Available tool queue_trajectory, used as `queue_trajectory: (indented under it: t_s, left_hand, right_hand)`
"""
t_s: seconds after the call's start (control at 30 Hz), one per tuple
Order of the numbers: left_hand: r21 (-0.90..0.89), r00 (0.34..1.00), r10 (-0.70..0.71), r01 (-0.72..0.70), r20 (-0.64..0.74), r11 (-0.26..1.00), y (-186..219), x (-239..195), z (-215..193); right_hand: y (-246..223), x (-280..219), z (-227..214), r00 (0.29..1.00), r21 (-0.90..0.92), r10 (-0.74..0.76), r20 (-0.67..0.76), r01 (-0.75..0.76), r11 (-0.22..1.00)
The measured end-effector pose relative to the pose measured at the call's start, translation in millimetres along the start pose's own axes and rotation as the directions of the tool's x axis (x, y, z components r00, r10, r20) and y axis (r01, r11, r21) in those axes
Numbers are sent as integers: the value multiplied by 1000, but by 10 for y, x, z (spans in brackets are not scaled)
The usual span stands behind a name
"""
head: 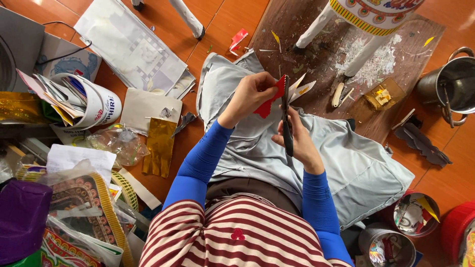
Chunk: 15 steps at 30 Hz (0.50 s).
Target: Cutting and assembling paper and cardboard pieces to create a decorative model.
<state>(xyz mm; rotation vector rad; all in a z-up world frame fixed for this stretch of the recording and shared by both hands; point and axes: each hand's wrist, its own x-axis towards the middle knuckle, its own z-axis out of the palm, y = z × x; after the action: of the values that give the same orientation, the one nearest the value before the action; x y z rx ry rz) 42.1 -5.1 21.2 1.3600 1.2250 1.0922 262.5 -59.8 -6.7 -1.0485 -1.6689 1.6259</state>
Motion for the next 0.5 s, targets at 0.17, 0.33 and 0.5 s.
queue_trajectory:
  t_s: [0.17, 0.33, 0.5]
  left_hand:
    - [-45, 1000, -21, 22, 22, 999, 22, 10, -7]
    - [-18, 1000, -1, 1, 14, 1000, 15, 34, -24]
    - [0, 1000, 4, -4, 5, 1000, 12, 40, -43]
  right_hand:
    - [114, -8, 28, 998, 31, 17, -58, -15, 999]
    - [124, 14, 96, 994, 28, 2, -109, 1, 1000]
    - [88, 36, 133, 984, 81, 102, -147, -91, 993]
